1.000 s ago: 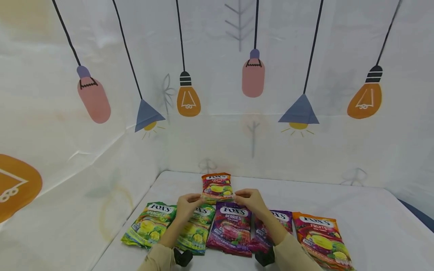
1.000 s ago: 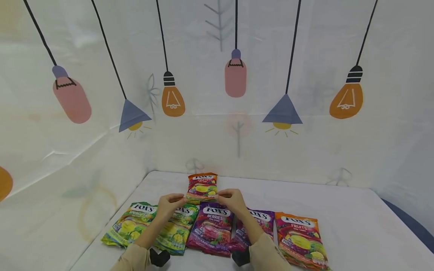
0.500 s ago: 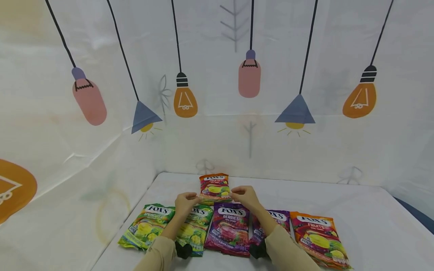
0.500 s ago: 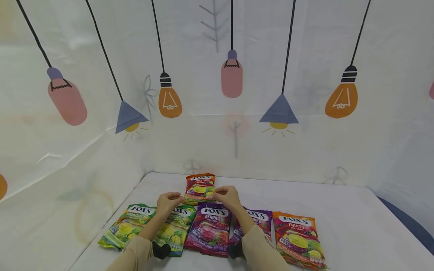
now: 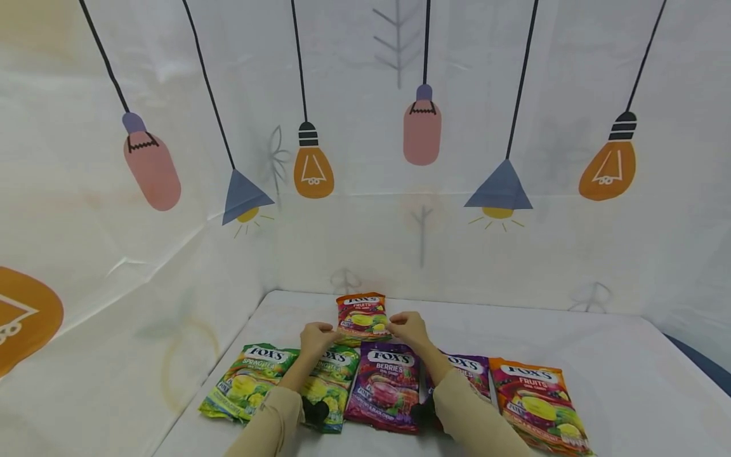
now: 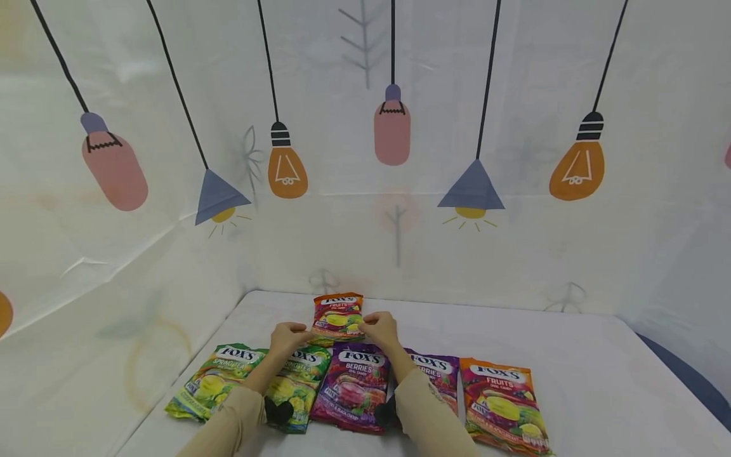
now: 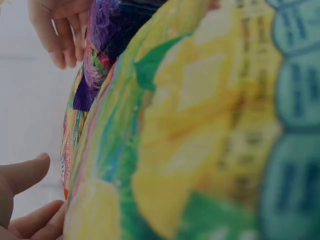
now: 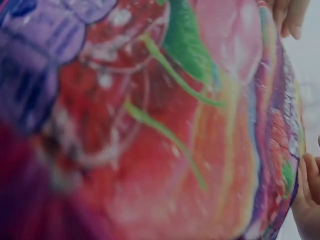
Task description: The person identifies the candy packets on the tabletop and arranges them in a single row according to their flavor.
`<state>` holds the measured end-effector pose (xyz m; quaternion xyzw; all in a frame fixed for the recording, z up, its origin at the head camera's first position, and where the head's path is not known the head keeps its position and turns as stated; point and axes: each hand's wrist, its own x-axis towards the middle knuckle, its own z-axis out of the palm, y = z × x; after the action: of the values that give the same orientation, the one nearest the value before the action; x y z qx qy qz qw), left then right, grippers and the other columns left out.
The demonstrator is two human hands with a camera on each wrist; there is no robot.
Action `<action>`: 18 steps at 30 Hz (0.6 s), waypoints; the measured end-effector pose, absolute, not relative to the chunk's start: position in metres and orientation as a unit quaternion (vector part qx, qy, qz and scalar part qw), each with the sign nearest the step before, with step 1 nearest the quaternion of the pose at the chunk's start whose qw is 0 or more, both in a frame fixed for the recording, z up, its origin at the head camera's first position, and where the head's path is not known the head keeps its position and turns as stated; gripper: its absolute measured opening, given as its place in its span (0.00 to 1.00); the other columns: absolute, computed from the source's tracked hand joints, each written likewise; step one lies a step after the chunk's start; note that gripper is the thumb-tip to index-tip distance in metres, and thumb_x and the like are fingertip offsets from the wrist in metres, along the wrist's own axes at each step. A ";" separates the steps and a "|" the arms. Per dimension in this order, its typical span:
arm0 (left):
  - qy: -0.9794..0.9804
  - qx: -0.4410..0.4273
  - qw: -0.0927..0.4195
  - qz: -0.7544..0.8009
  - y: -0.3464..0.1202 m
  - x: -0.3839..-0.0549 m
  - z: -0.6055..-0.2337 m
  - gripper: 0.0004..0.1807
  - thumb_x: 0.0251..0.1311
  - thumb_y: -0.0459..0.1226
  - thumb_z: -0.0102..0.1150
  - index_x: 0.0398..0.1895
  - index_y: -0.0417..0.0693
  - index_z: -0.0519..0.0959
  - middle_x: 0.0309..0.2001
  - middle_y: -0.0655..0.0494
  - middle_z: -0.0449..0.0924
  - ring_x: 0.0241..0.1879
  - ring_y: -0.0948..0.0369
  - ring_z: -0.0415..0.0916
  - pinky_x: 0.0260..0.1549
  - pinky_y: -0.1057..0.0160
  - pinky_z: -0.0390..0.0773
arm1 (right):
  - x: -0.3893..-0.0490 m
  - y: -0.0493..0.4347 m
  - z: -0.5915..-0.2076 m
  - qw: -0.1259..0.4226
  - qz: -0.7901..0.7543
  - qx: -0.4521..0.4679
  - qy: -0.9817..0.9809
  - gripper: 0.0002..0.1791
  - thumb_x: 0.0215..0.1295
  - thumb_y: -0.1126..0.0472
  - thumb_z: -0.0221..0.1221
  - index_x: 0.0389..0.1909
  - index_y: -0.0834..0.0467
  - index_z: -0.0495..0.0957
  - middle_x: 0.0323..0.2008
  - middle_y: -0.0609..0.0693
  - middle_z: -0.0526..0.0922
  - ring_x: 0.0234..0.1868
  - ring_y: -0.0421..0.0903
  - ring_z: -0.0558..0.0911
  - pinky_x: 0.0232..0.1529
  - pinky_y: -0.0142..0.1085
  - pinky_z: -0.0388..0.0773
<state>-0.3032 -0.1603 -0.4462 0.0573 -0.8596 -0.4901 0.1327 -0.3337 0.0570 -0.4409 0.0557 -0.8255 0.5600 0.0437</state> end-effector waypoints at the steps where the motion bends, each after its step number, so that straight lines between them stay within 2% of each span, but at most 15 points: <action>1: -0.863 0.055 0.127 -0.486 -0.161 -0.303 -0.445 0.21 0.49 0.37 0.67 0.40 0.26 0.80 0.39 0.34 0.81 0.36 0.43 0.78 0.34 0.50 0.79 | -0.334 0.055 -0.442 0.045 0.547 0.050 -0.835 0.14 0.54 0.66 0.62 0.39 0.73 0.79 0.33 0.61 0.83 0.34 0.50 0.81 0.35 0.40 0.81; 8: -0.877 0.042 0.091 -0.470 -0.161 -0.307 -0.443 0.21 0.47 0.35 0.68 0.40 0.24 0.78 0.38 0.32 0.80 0.38 0.41 0.77 0.35 0.49 0.79 | -0.338 0.049 -0.454 0.051 0.518 0.043 -0.853 0.14 0.54 0.66 0.63 0.39 0.72 0.80 0.36 0.63 0.83 0.39 0.55 0.81 0.41 0.45 0.79; 18: -0.864 0.060 0.070 -0.496 -0.152 -0.316 -0.446 0.16 0.47 0.32 0.65 0.38 0.27 0.80 0.31 0.40 0.82 0.29 0.52 0.78 0.32 0.53 0.79 | -0.342 0.049 -0.460 0.043 0.517 0.031 -0.854 0.16 0.54 0.66 0.63 0.41 0.73 0.80 0.41 0.66 0.82 0.47 0.61 0.79 0.49 0.50 0.75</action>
<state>-0.3159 -0.1523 -0.4460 0.0601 -0.8636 -0.4957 0.0704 -0.3423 0.0493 -0.4602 0.0310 -0.8541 0.5175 0.0428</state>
